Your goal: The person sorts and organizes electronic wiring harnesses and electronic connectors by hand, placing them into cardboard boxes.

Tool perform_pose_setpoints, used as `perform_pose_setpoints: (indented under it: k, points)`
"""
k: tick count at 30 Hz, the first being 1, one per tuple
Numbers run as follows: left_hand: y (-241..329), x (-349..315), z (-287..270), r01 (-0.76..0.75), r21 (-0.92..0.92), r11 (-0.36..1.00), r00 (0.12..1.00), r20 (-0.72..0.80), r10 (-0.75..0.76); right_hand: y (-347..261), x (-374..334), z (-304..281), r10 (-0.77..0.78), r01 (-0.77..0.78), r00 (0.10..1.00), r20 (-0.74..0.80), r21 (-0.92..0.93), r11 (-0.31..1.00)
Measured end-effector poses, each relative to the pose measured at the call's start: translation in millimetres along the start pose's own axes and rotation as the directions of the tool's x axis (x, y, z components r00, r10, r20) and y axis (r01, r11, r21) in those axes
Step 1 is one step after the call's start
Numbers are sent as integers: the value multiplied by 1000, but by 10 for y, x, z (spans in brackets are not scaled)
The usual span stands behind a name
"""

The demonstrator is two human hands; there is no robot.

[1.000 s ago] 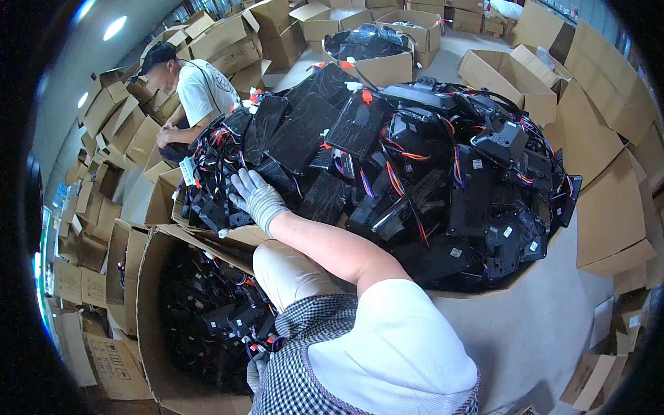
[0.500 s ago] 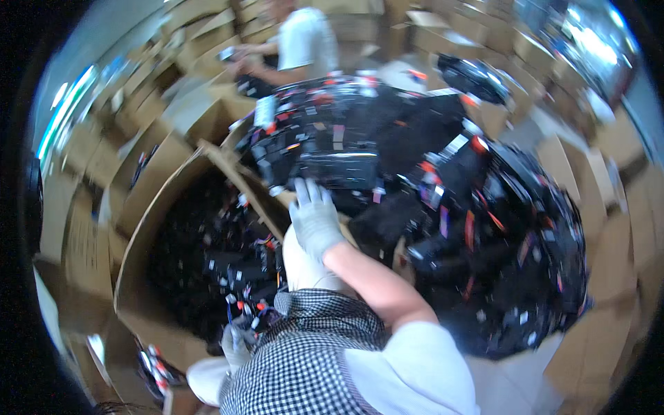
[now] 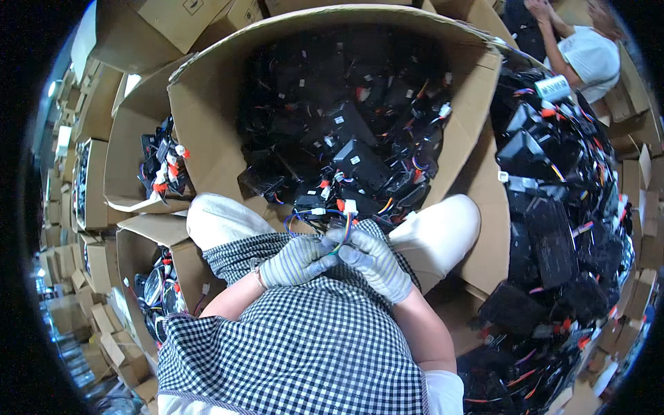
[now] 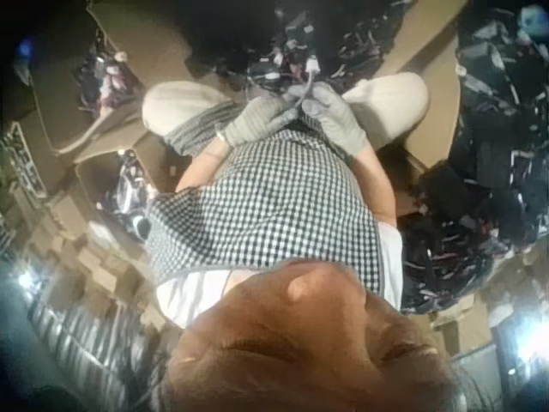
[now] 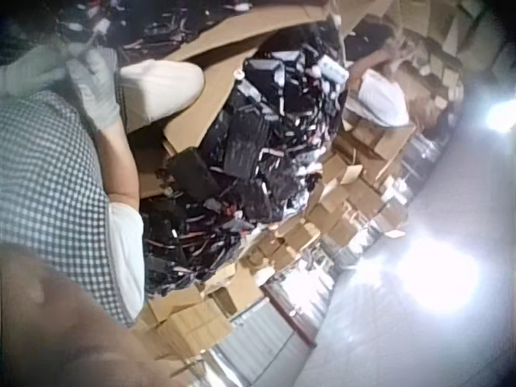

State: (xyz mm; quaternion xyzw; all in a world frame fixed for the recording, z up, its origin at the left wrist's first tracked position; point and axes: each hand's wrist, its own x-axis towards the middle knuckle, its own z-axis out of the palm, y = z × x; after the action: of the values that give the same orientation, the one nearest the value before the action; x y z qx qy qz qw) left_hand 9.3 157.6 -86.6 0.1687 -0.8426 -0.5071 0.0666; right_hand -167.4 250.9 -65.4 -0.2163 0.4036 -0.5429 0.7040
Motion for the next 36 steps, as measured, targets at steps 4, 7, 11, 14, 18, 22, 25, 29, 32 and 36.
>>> perform_pose_setpoints:
  k: [4, 7, 11, 14, 18, 22, 25, 29, 32, 36]
  points:
    - [-269, 254, -71, -101, -208, 973, 957, 246, 152, 64, 31, -226, -189, 195, 981, -46, 222, 955]
    - [-400, 805, -404, -117, -211, 971, 980, 132, 146, -222, -59, -308, -196, 285, 948, -250, 397, 873]
    - [-726, 1925, -379, 1, -94, 996, 977, -213, -21, -396, -149, -582, -188, 274, 950, -251, 372, 887]
    - [-1107, 2670, 24, 134, 334, 933, 812, -577, 90, -405, -161, -513, -87, 212, 888, -451, 235, 949]
    - [-1066, 2697, 63, 391, 45, 919, 914, -132, -383, -363, -102, -435, 25, 84, 830, -557, 169, 982]
    - [-1116, 2055, -73, 265, -341, 902, 937, -130, -324, -113, -19, -573, -121, 135, 872, -474, -5, 991]
    - [-797, 1449, -436, 181, -554, 812, 896, -247, -369, -146, 21, -532, -52, 13, 858, -511, -79, 997]
    - [-452, 719, -839, 48, -836, 546, 858, -246, -452, -38, 160, -466, -96, -3, 891, -443, -216, 976]
    - [-282, 285, -911, -18, -980, 199, 902, -102, -418, -24, 315, -310, -134, 50, 914, -382, -221, 974]
    - [-199, -143, -777, -185, -982, 43, 922, -188, -339, -8, 352, -130, -48, -27, 926, -374, -191, 981]
